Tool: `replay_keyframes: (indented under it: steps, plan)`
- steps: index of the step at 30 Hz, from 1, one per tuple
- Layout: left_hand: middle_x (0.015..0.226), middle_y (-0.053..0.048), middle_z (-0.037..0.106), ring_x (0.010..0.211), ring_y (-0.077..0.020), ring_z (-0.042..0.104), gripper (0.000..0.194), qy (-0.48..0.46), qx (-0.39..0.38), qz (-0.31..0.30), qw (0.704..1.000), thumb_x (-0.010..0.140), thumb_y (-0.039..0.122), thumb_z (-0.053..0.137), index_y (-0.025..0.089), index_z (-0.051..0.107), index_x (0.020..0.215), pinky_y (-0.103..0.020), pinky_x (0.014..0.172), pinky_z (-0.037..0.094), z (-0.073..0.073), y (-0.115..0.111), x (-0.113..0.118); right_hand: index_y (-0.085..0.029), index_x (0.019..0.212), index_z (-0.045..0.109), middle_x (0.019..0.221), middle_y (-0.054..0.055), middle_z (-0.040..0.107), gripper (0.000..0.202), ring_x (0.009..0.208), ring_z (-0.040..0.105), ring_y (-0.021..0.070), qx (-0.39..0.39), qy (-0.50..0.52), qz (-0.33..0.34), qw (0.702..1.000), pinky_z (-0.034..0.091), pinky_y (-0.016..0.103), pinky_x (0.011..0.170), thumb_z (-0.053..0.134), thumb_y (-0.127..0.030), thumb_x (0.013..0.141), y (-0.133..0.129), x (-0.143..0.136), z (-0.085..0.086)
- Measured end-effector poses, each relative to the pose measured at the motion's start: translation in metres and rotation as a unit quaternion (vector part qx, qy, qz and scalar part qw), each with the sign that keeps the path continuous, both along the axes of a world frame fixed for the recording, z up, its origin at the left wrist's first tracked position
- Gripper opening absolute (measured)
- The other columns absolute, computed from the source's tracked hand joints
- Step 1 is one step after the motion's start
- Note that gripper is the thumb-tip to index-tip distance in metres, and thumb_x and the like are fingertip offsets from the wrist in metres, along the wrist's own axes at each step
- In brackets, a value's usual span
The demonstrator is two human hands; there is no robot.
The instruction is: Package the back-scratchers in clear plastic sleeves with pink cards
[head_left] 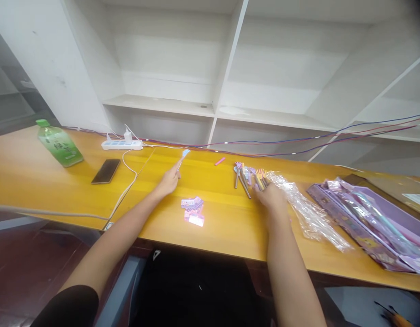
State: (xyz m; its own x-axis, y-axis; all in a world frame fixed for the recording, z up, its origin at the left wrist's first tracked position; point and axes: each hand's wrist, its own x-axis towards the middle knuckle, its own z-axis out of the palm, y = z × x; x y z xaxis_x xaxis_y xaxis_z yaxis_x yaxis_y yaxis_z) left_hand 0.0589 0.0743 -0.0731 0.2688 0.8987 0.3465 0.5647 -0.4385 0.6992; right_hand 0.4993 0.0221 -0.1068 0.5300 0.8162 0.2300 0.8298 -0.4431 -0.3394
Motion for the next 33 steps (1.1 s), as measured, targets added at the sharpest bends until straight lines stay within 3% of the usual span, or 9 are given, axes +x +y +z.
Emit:
replay_keyframes:
  steps: [4,7,11,14,17,19,22,28,33]
  plan:
    - [0.084,-0.002,0.062,0.082,-0.0172,0.058,0.057,0.019,0.018,-0.026,0.999,0.099,0.019,0.034,0.018,0.050,0.154,-0.030,0.089,0.047,0.001,-0.002,0.002,-0.008,0.123,0.067,0.122,0.027,0.066,0.076,0.114,0.062,0.0392,-0.034,-0.048,-0.007,0.998,0.047,0.045,0.097,0.066,-0.071,0.082,-0.002,0.000,0.000]
    - [0.088,-0.004,0.064,0.086,-0.0182,0.060,0.052,0.028,0.023,-0.033,0.999,0.099,0.017,0.035,0.018,0.061,0.144,-0.031,0.091,0.048,-0.001,-0.002,0.005,-0.012,0.119,0.070,0.105,0.020,0.072,0.060,0.103,0.066,0.0362,-0.021,0.002,0.017,1.000,0.049,0.043,0.090,0.067,-0.061,0.084,-0.003,-0.001,0.003]
    - [0.101,-0.007,0.071,0.094,-0.0201,0.064,0.042,0.036,0.010,-0.037,0.999,0.099,0.021,0.040,0.019,0.071,0.128,-0.034,0.097,0.048,-0.002,-0.004,0.010,-0.015,0.103,0.073,0.092,0.012,0.072,0.036,0.087,0.066,0.0273,0.116,0.147,0.020,0.982,0.048,0.037,0.081,0.066,-0.044,0.085,-0.002,0.004,0.014]
    - [0.115,-0.008,0.072,0.106,-0.0223,0.066,0.035,0.031,0.008,-0.060,0.998,0.100,0.027,0.044,0.021,0.073,0.120,-0.036,0.103,0.047,-0.001,-0.010,0.015,-0.017,0.089,0.067,0.078,0.004,0.064,0.031,0.071,0.058,0.0189,0.278,0.288,0.015,0.916,0.045,0.030,0.067,0.065,-0.047,0.084,0.000,0.005,0.025]
    - [0.112,-0.008,0.073,0.109,-0.0240,0.066,0.034,0.030,0.009,-0.084,0.996,0.101,0.032,0.044,0.020,0.074,0.110,-0.037,0.103,0.046,-0.001,-0.019,0.024,-0.021,0.087,0.056,0.070,-0.005,0.052,0.036,0.055,0.042,0.0110,0.371,0.466,0.062,0.801,0.036,0.024,0.053,0.070,-0.053,0.079,0.003,-0.012,0.035]
    - [0.109,-0.008,0.073,0.108,-0.0241,0.066,0.035,0.018,0.000,-0.103,0.995,0.102,0.037,0.044,0.020,0.074,0.105,-0.036,0.100,0.047,-0.001,-0.027,0.032,-0.023,0.087,0.050,0.069,-0.007,0.048,0.042,0.052,0.036,0.0085,0.377,0.550,0.101,0.738,0.031,0.021,0.049,0.077,-0.052,0.073,0.005,-0.034,0.039]
    - [0.112,-0.008,0.072,0.108,-0.0235,0.065,0.041,-0.027,-0.025,-0.135,0.990,0.103,0.050,0.045,0.020,0.073,0.109,-0.035,0.099,0.046,-0.001,-0.040,0.043,-0.023,0.087,0.050,0.075,-0.005,0.053,0.046,0.059,0.047,0.0092,0.358,0.598,0.164,0.698,0.037,0.019,0.051,0.083,-0.049,0.070,0.005,-0.078,0.042]
    - [0.103,-0.010,0.071,0.094,-0.0224,0.064,0.065,-0.129,-0.126,-0.246,0.952,0.096,0.073,0.046,0.015,0.071,0.111,-0.032,0.084,0.048,-0.005,-0.059,0.060,-0.026,0.109,0.056,0.091,-0.001,0.061,0.041,0.070,0.058,0.0145,0.253,0.572,0.332,0.707,0.046,0.022,0.052,0.080,-0.047,0.083,-0.020,-0.156,0.041]
    - [0.086,-0.004,0.065,0.073,-0.0143,0.057,0.050,-0.187,-0.179,-0.231,0.938,0.090,0.063,0.066,0.015,0.070,0.106,-0.026,0.069,0.044,-0.011,-0.059,0.062,-0.035,0.143,0.044,0.106,0.002,0.062,0.071,0.080,0.066,0.0192,0.245,0.584,0.390,0.669,0.055,0.027,0.055,0.081,-0.042,0.083,-0.029,-0.176,0.039]
